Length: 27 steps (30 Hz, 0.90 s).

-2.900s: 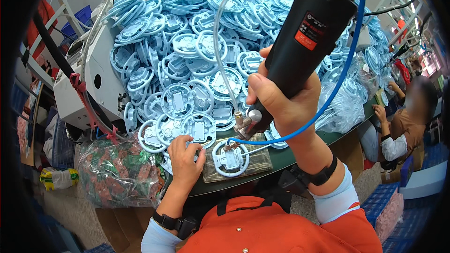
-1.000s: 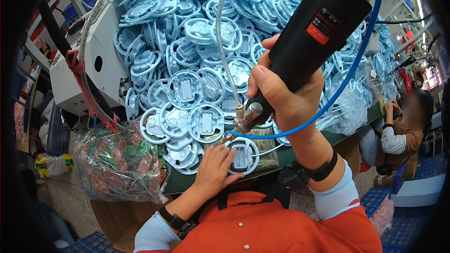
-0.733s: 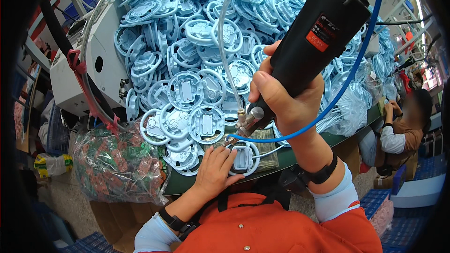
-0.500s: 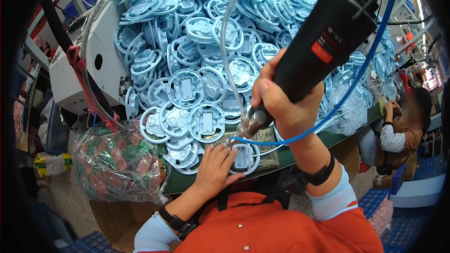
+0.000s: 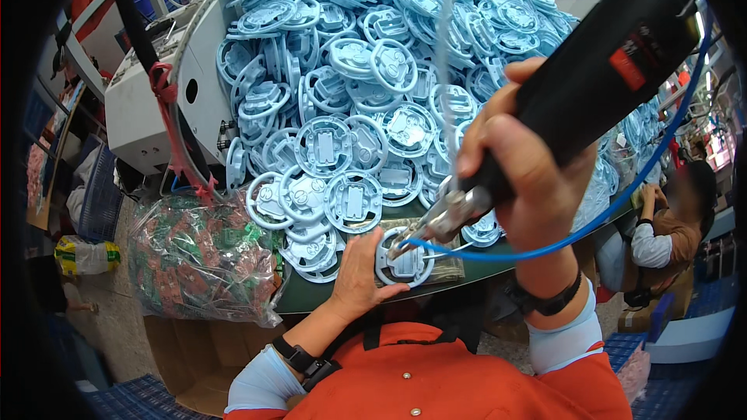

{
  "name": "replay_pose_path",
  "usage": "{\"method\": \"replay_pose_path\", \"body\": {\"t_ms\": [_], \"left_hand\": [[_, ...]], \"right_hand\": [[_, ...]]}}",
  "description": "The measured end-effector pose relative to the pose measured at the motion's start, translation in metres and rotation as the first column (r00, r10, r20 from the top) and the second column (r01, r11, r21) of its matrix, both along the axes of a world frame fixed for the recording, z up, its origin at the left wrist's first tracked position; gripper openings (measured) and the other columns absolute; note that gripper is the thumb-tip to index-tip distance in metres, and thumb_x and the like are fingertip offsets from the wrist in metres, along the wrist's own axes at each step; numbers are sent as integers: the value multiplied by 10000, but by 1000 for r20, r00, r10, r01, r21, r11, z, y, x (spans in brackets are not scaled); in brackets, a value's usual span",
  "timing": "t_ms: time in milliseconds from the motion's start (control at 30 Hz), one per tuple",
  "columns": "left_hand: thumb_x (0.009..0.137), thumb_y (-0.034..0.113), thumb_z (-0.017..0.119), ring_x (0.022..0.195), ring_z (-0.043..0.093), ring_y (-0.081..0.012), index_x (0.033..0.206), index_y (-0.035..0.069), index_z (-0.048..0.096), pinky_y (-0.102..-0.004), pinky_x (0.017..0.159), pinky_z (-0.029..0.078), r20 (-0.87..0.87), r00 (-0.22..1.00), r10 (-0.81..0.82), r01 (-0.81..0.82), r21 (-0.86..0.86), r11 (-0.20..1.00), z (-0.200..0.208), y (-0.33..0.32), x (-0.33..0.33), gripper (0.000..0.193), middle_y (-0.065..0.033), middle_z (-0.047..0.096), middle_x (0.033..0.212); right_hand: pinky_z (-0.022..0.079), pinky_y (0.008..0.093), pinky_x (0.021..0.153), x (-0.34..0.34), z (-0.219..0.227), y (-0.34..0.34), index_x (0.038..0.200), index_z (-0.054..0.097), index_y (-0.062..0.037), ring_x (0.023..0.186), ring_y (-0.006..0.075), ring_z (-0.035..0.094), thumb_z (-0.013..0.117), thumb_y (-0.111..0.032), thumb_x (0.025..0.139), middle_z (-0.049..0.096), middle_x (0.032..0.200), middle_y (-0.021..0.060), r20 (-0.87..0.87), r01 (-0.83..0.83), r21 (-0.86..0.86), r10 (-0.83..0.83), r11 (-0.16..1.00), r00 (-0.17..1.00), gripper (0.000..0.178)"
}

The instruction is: Assembling blue plastic toy components using an electric assembly tool at a factory workbench.

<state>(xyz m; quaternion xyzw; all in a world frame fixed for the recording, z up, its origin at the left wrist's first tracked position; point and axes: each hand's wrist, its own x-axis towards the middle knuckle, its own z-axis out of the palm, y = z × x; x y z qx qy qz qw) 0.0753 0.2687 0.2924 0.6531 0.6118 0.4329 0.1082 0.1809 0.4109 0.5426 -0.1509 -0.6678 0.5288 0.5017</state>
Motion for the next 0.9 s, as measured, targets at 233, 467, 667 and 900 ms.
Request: {"method": "replay_pose_path", "body": {"t_ms": [233, 467, 667, 900], "left_hand": [[562, 377, 927, 1313, 456, -366, 1487, 1, 270, -518, 1083, 338, -29, 999, 27, -28, -24, 999, -7, 0, 1, 1195, -175, 387, 1499], [616, 483, 879, 1299, 450, -407, 1477, -21, 272, -517, 1079, 349, -38, 999, 32, -32, -4, 999, -22, -6, 3, 1168, -237, 409, 1459], [612, 427, 904, 1260, 467, -400, 1480, -25, 263, -506, 1057, 369, -25, 1000, 5, -7, -89, 996, -21, -2, 4, 1169, -209, 448, 1408], [619, 417, 902, 1259, 469, -401, 1453, -40, 319, -477, 1069, 361, -83, 997, -4, 1, -37, 999, -20, 3, -2, 1117, -195, 451, 1421]], "right_hand": [[512, 304, 603, -14, -37, -8, 1215, 465, 27, 635, 176, 630, 641, 33, 830, 586, 781, 95, 41, -71, -31, 73, 997, 997, 424], [519, 294, 594, -19, -51, -12, 1162, 482, 30, 635, 161, 630, 641, 32, 831, 589, 770, 85, 89, -30, -79, 37, 996, 995, 367], [518, 272, 591, -17, -58, -19, 1017, 524, 13, 642, 134, 623, 634, 22, 825, 599, 771, 69, 146, -58, -17, 60, 998, 988, 221], [505, 272, 619, -7, -48, -2, 1217, 493, 1, 640, 128, 611, 646, 26, 814, 606, 774, 59, 69, -70, -5, 70, 998, 995, 432]]}}
